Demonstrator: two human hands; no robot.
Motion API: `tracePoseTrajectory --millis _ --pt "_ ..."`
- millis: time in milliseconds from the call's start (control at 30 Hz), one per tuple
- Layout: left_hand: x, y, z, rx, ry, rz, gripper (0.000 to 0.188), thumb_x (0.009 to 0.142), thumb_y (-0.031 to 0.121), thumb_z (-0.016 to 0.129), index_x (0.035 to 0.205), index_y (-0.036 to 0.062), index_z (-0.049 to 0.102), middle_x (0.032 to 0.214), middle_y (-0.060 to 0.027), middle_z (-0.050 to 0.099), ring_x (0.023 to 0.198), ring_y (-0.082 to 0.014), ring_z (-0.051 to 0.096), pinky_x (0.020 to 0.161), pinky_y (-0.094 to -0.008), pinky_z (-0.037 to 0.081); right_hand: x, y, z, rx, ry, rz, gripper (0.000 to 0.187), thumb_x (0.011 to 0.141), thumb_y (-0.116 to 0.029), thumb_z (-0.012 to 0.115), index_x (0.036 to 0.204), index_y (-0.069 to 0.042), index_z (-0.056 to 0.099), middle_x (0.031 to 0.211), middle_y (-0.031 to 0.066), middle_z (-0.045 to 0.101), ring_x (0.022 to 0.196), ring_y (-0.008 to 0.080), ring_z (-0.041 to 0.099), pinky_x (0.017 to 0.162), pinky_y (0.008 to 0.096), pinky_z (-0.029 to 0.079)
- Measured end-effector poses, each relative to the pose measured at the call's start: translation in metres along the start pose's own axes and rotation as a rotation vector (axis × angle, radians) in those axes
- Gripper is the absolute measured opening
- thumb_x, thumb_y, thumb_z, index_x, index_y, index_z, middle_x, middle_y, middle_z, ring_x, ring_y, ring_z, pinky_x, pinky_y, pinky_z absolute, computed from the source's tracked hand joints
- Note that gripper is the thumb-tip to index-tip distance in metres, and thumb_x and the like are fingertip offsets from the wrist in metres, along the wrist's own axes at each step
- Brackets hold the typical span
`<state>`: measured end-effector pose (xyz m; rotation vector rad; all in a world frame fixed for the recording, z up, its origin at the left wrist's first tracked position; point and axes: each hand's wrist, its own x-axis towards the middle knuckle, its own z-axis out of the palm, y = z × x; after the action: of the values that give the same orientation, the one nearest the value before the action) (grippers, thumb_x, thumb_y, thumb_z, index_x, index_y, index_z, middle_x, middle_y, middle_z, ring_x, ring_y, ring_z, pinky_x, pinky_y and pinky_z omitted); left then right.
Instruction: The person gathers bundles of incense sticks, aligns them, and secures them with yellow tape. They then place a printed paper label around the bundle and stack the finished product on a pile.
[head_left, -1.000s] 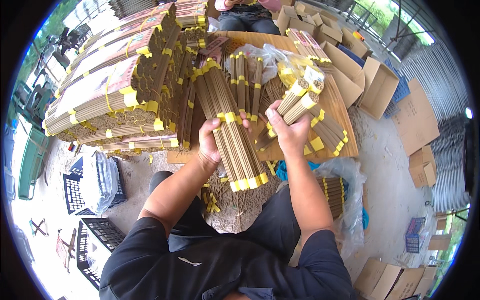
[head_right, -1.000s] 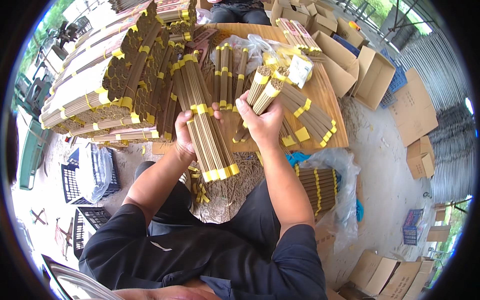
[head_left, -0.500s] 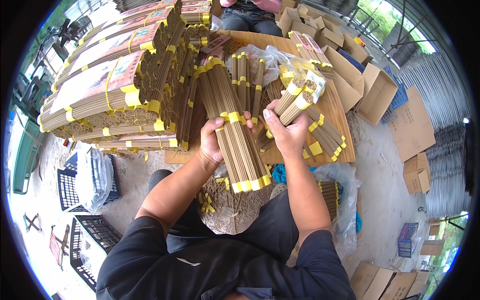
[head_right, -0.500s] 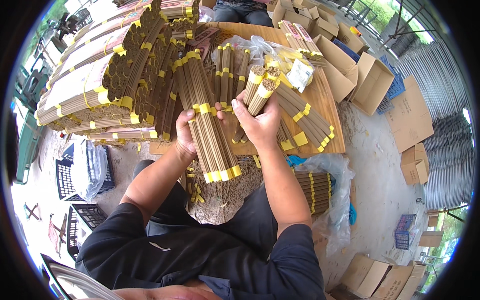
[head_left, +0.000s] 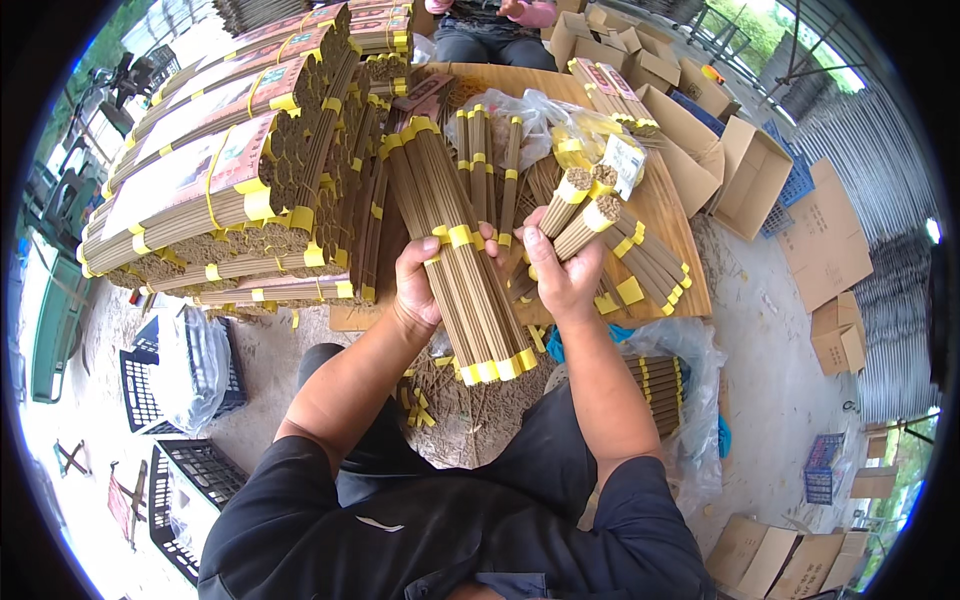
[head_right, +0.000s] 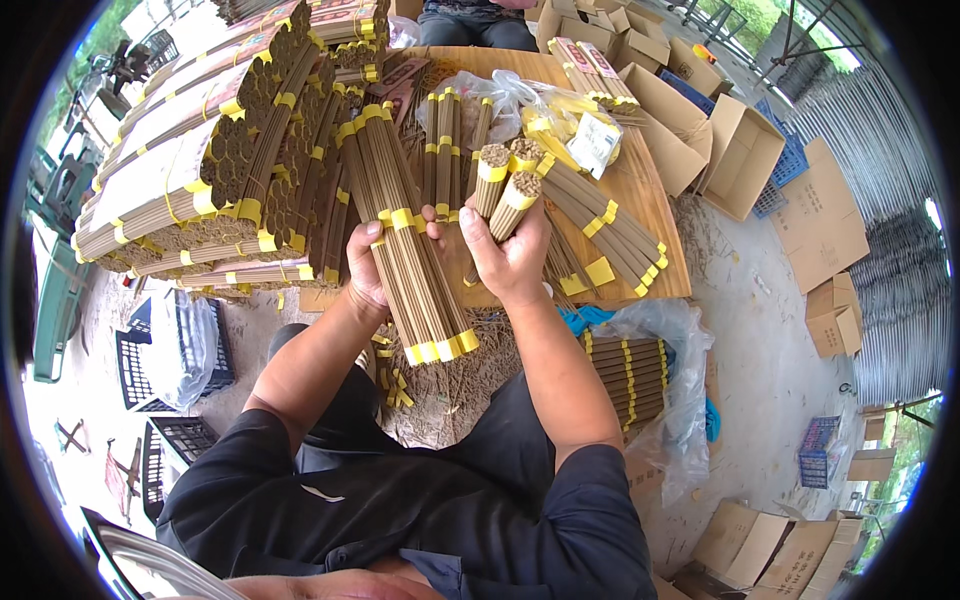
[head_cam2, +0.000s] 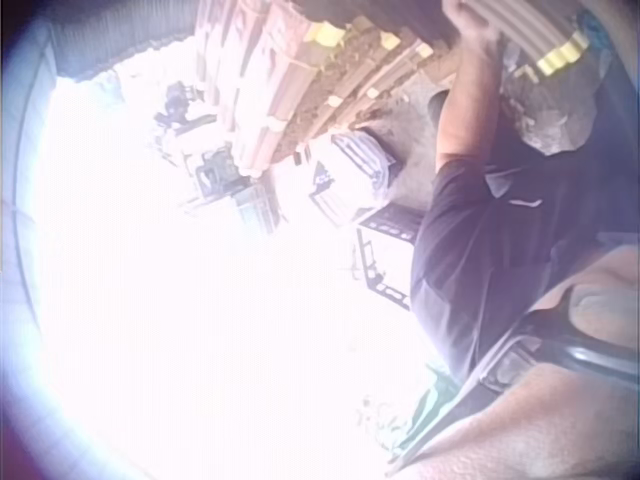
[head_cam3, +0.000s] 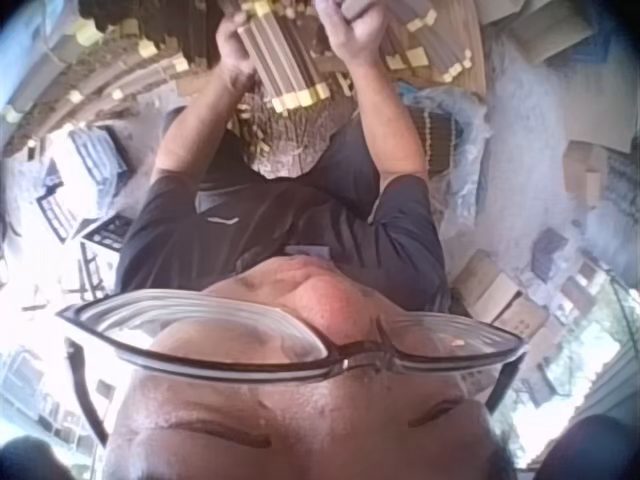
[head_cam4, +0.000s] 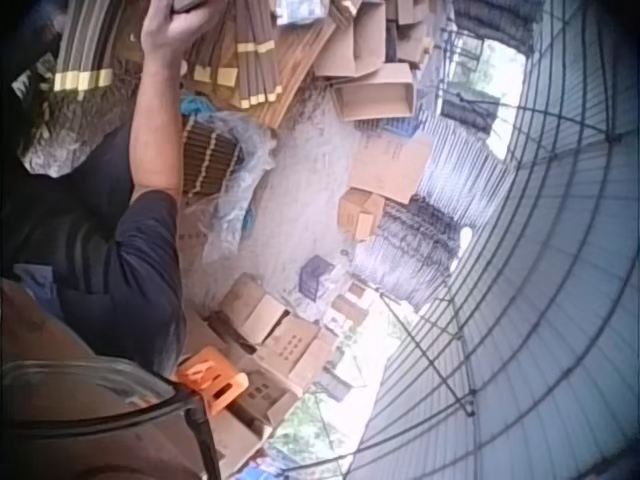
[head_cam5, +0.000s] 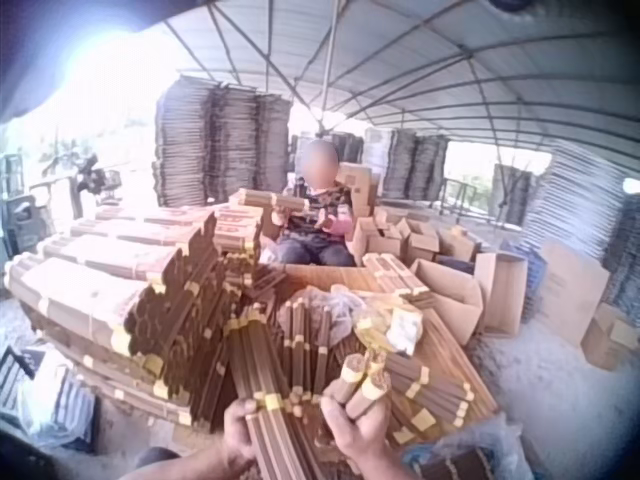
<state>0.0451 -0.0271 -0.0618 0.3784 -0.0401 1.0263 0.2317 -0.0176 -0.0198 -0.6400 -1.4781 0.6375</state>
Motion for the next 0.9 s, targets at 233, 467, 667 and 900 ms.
tracePoseTrajectory --millis 233,467,667,900 --pt "0.000 0.000 -0.003 0.003 0.009 0.020 0.069 0.076 0.041 0.071 0.126 -0.0033 0.053 0.110 -0.0170 0.068 0.103 -0.0319 0.067 0.089 -0.0431 0.060 -0.006 0.010 -0.005 -0.041 -0.037 -0.010 0.012 0.098 -0.009 0.063 0.099 0.003 0.062 0.086 0.0077 0.065 0.076 0.0147 0.063 0.070 0.0301 0.052" --pt "-0.003 0.005 -0.004 0.018 -0.020 0.025 0.071 0.076 0.041 0.071 0.128 -0.0030 0.053 0.112 -0.0179 0.067 0.106 -0.0325 0.065 0.091 -0.0413 0.059 0.026 -0.015 0.001 -0.049 0.066 0.122 0.024 0.100 -0.018 0.065 0.112 0.000 0.056 0.083 0.0052 0.064 0.066 0.0123 0.062 0.062 0.0275 0.052" --pt "-0.004 0.008 -0.002 -0.081 -0.065 -0.006 0.069 0.076 0.038 0.073 0.128 -0.0033 0.054 0.113 -0.0194 0.067 0.108 -0.0333 0.065 0.097 -0.0416 0.057 0.115 -0.006 -0.044 -0.685 -0.089 0.499 0.050 0.094 -0.028 0.067 0.126 0.006 0.049 0.099 0.0216 0.072 0.077 0.0285 0.074 0.070 0.0396 0.060" --pt "0.001 0.006 -0.001 -0.071 -0.058 -0.006 0.067 0.078 0.036 0.074 0.129 -0.0013 0.052 0.113 -0.0183 0.067 0.107 -0.0338 0.068 0.088 -0.0474 0.063 0.107 0.113 -0.085 -1.331 -0.614 0.577 0.054 0.095 -0.033 0.065 0.134 0.001 0.048 0.117 0.0283 0.068 0.113 0.0416 0.065 0.099 0.0487 0.051"
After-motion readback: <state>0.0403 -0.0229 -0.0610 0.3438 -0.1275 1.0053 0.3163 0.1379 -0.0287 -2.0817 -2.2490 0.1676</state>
